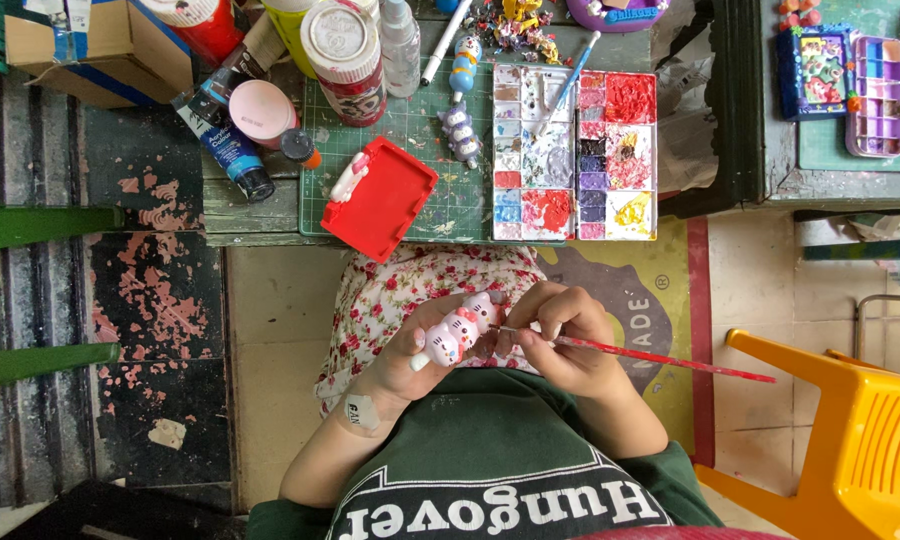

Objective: The person paints a small white figurine with red paint using a fine brush, rotating the object to apply color to multiple sides. They then dip the brush into a palette to load more paint and continue detailing the figurine.

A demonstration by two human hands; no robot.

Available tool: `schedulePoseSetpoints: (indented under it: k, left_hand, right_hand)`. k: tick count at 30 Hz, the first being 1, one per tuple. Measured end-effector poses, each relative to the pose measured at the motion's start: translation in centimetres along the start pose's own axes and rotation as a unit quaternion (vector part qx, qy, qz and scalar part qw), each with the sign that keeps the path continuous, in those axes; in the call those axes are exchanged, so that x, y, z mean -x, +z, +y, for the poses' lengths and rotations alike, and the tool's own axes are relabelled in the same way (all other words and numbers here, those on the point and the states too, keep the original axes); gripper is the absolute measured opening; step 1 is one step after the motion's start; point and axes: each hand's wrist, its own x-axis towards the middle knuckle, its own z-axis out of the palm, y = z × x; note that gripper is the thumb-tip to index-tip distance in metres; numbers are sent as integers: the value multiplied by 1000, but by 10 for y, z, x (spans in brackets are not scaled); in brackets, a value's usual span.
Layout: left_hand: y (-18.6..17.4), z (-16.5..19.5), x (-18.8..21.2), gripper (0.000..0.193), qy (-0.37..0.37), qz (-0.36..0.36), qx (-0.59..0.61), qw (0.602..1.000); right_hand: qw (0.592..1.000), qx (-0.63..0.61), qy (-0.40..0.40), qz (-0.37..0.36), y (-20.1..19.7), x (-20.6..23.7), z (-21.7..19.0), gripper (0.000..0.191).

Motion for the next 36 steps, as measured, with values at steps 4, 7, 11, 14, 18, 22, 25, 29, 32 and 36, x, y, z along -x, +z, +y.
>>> schedulePoseSetpoints:
  k: [4, 7, 11, 14, 18, 22, 25, 29, 32, 36]
  left_hand:
    - [0, 0, 0, 96, -6, 19, 2, 1000]
    - [-2, -1, 1, 96, -3, 5, 2, 1000]
    - [-7, -4, 3, 96, -1, -1, 5, 1000]
    - [-14, -8, 5, 93, -3, 11, 22, 1000]
    - [-24, -17, 9, 87, 6, 19, 44, 999]
    - [-30, -22, 11, 85, 13, 8, 55, 998]
    - [-31, -23, 11, 85, 15, 13, 58, 998]
    - [-30, -22, 10, 85, 18, 13, 57, 998]
    - [-29, -22, 9, 83, 17, 24, 61, 998]
    - [-28, -16, 9, 91, 10, -7, 35, 999]
  right_hand:
    - [1000, 1, 0, 3, 1, 0, 0, 25]
    - [1000, 6, -4, 5, 0, 0, 0, 24]
    - [1000, 10, -4, 10, 0, 1, 0, 23]
    - [1000, -19, 3, 15, 1, 1, 1, 23]
    - [999, -38, 2, 14, 1, 1, 1, 22]
    - [1000, -26, -1, 12, 2, 0, 0, 23]
    - [1000, -5, -4, 7, 1, 0, -1, 23]
    - [1000, -8, -1, 8, 1, 0, -1, 23]
    - [1000, -14, -2, 13, 1, 1, 1, 23]
    - [991, -113, 16, 67, 4, 6, 5, 22]
